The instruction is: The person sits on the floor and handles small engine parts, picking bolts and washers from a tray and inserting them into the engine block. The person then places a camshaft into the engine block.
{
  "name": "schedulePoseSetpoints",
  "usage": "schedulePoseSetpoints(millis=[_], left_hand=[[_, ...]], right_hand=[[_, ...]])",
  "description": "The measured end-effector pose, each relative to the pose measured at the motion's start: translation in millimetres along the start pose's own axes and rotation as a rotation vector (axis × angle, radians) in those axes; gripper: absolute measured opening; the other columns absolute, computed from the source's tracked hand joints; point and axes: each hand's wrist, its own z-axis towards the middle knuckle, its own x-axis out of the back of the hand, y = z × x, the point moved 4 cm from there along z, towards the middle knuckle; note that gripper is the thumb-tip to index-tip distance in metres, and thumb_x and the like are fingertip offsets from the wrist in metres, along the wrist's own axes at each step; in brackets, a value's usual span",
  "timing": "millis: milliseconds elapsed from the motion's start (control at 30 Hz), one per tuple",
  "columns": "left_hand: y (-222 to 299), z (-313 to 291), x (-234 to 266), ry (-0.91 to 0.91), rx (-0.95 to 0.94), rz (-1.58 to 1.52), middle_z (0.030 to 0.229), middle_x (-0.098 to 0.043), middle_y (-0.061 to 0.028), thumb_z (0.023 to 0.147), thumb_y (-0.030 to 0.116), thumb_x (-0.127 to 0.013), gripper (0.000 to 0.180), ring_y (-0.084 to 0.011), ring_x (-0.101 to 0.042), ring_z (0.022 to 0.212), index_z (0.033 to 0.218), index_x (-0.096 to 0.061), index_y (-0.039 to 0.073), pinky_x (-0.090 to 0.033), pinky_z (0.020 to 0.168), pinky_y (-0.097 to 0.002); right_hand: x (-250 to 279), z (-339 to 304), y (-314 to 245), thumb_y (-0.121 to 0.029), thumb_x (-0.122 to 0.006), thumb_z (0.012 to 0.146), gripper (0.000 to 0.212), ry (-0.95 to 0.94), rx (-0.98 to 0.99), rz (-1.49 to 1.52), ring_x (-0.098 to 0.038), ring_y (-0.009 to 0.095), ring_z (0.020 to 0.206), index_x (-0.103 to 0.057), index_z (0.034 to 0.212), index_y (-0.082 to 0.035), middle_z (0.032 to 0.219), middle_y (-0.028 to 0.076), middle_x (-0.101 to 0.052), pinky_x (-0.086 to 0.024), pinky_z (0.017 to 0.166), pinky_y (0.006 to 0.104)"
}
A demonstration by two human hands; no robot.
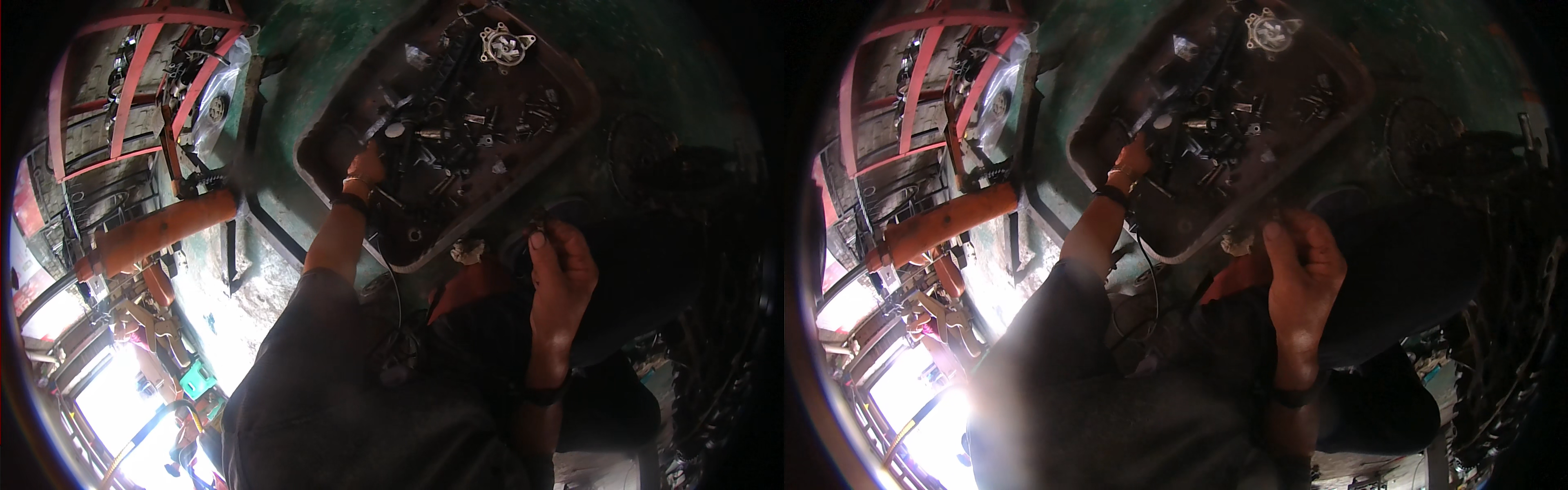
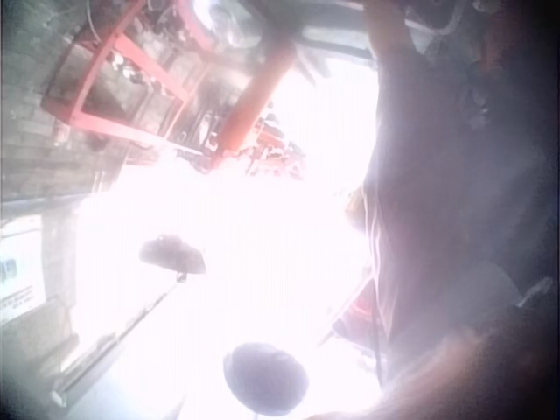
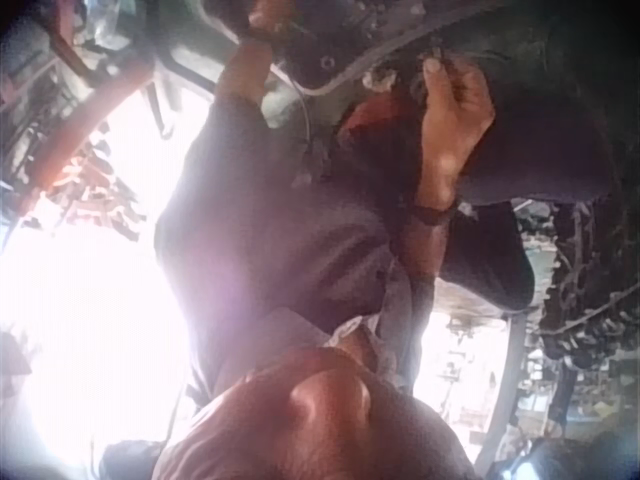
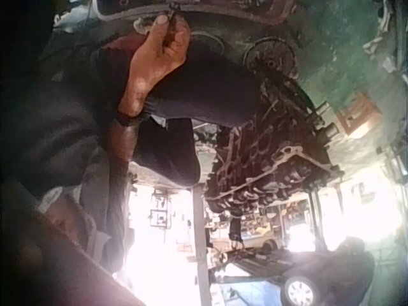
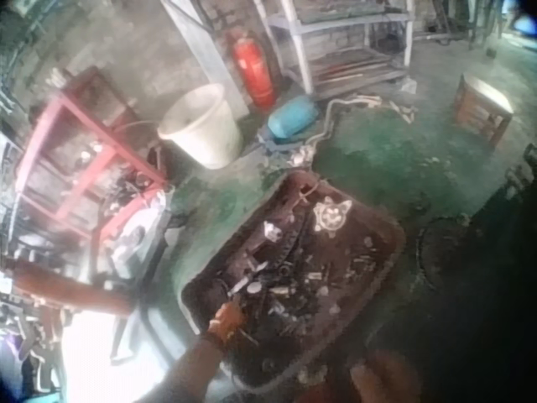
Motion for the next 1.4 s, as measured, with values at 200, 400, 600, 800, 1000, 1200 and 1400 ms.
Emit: schedulePoseSetpoints(millis=[200,400,600,800,1000,1200,1400], left_hand=[[-16,5,30,0.017,0.140,0.017,0.104,-0.061,-0.0241,0.084,0.031,-0.055,0.066,-0.0398,-0.060,0.097,0.137,-0.027,0.005,-0.048,0.081,-0.0473],[-43,27,25,0.072,0.063,0.011,0.105,-0.060,-0.0252,0.084,0.028,-0.053,0.055,-0.0393,-0.059,0.099,0.130,-0.038,0.003,-0.048,0.082,-0.0464],[-34,4,-4,0.025,0.052,-0.001,0.103,-0.060,-0.0273,0.084,0.018,-0.047,0.050,-0.0423,-0.058,0.097,0.130,-0.036,0.003,-0.048,0.081,-0.0500],[-44,40,-15,-0.096,0.006,0.041,0.101,-0.058,-0.0320,0.079,0.009,-0.050,0.065,-0.0438,-0.057,0.098,0.138,-0.023,0.004,-0.047,0.082,-0.0487],[-38,25,-50,0.008,0.069,-0.028,0.093,-0.060,-0.0321,0.076,0.004,-0.050,0.083,-0.0423,-0.060,0.092,0.143,-0.001,0.006,-0.049,0.078,-0.0479],[-17,-9,-39,-0.112,0.079,-0.004,0.100,-0.060,-0.0293,0.081,0.010,-0.048,0.071,-0.0416,-0.059,0.095,0.143,-0.013,0.008,-0.048,0.081,-0.0488],[5,-25,-36,0.017,0.148,-0.024,0.097,-0.062,-0.0259,0.080,0.013,-0.052,0.052,-0.0411,-0.060,0.093,0.129,-0.037,0.006,-0.048,0.080,-0.0477]], right_hand=[[-1,3,0,-0.002,-0.057,0.086,0.016,0.026,0.031,-0.068,-0.061,0.014,0.064,-0.059,0.102,0.003,0.082,0.010,-0.065,-0.050,0.056,0.0267],[-5,1,-6,-0.002,-0.055,0.087,0.019,-0.080,-0.083,0.071,-0.059,0.015,0.051,-0.056,0.105,0.004,0.078,0.010,-0.064,-0.050,0.049,0.0279],[-2,1,-1,-0.002,-0.055,0.087,0.019,-0.061,0.002,-0.024,-0.059,0.015,0.051,-0.056,0.105,0.004,0.078,0.010,-0.063,-0.050,0.049,0.0279],[-2,5,3,-0.003,-0.057,0.086,0.020,-0.018,0.043,-0.123,-0.061,0.014,0.059,-0.057,0.105,0.003,0.081,0.009,-0.064,-0.050,0.054,0.0268],[0,3,2,-0.003,-0.058,0.086,0.019,-0.065,-0.039,0.016,-0.062,0.014,0.067,-0.058,0.104,0.003,0.083,0.008,-0.065,-0.050,0.060,0.0256],[-7,5,-1,-0.002,-0.053,0.088,0.019,-0.110,0.037,0.038,-0.060,0.022,0.047,-0.054,0.106,0.004,0.078,0.013,-0.064,-0.052,0.044,0.0324],[-6,5,0,-0.001,-0.052,0.089,0.019,-0.143,0.071,0.050,-0.060,0.022,0.045,-0.053,0.106,0.005,0.076,0.014,-0.064,-0.052,0.041,0.0337]])
